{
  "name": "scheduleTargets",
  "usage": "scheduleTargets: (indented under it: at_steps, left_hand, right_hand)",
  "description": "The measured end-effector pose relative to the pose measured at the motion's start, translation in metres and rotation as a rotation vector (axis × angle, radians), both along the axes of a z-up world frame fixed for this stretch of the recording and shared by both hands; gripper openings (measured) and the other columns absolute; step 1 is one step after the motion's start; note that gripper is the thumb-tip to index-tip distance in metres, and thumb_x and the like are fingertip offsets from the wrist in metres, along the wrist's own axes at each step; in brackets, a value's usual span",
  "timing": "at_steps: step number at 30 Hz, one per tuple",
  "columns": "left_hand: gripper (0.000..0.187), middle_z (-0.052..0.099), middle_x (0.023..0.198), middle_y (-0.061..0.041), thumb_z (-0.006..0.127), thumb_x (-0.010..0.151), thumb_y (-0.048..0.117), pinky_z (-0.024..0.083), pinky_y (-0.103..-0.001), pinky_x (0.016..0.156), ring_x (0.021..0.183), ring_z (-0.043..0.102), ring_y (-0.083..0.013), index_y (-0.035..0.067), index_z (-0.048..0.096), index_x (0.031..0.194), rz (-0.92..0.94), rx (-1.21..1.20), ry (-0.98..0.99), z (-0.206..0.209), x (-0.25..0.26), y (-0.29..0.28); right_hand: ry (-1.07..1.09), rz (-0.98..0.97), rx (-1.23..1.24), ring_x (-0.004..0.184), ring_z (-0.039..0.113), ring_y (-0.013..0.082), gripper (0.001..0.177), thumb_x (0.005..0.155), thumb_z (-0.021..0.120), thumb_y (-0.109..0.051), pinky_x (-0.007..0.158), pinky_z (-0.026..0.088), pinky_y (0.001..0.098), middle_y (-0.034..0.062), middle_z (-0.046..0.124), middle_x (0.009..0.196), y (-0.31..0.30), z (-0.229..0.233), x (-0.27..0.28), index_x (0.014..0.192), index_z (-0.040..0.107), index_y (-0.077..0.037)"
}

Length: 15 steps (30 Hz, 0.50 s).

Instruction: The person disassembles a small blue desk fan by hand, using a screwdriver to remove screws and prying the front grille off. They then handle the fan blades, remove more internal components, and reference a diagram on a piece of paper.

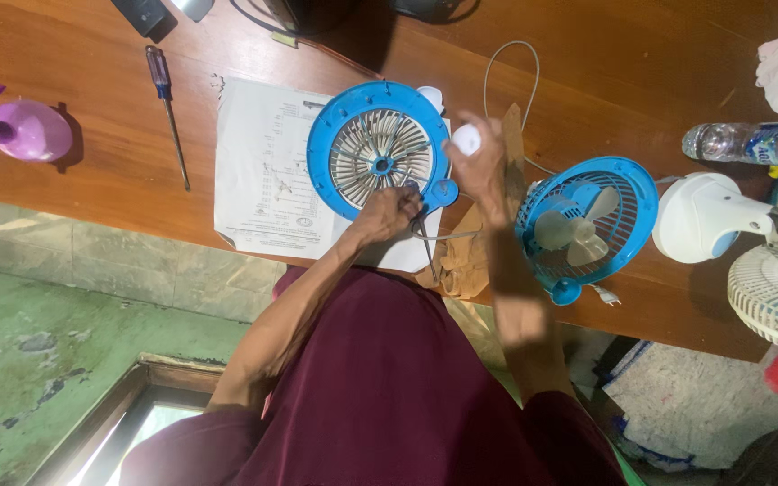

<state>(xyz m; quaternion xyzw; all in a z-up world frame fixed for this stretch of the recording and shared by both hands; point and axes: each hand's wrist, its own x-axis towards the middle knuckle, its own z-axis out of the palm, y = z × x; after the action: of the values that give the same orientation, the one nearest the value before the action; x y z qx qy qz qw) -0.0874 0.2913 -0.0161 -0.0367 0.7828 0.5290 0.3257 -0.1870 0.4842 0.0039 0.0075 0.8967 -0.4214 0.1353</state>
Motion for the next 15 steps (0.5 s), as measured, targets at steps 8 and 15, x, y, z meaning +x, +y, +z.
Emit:
scheduleTargets:
  at_steps: [8,15]
  left_hand:
    - [0.027,0.077,0.097,-0.022,0.062,0.097,0.015,0.060,-0.041,0.077,0.084,0.076,-0.0295,-0.004,0.071,0.115,0.157,-0.055,0.188,0.003,-0.014,0.000]
    - [0.025,0.078,0.097,-0.019,0.056,0.099,0.006,0.062,-0.034,0.073,0.082,0.076,-0.0223,-0.004,0.071,0.117,0.290,-0.011,0.185,0.010,-0.004,-0.019]
  right_hand:
    - [0.128,-0.064,0.086,0.116,0.061,0.0314,0.075,0.080,0.089,-0.024,0.098,0.051,0.0432,0.0190,0.059,0.130,0.007,-0.026,-0.055,0.143,0.055,-0.004]
    - [0.250,0.037,0.220,0.124,0.053,0.0360,0.068,0.085,0.091,-0.026,0.105,0.046,0.0468,0.0180,0.061,0.130,-0.005,-0.042,-0.076,0.141,0.059,-0.003]
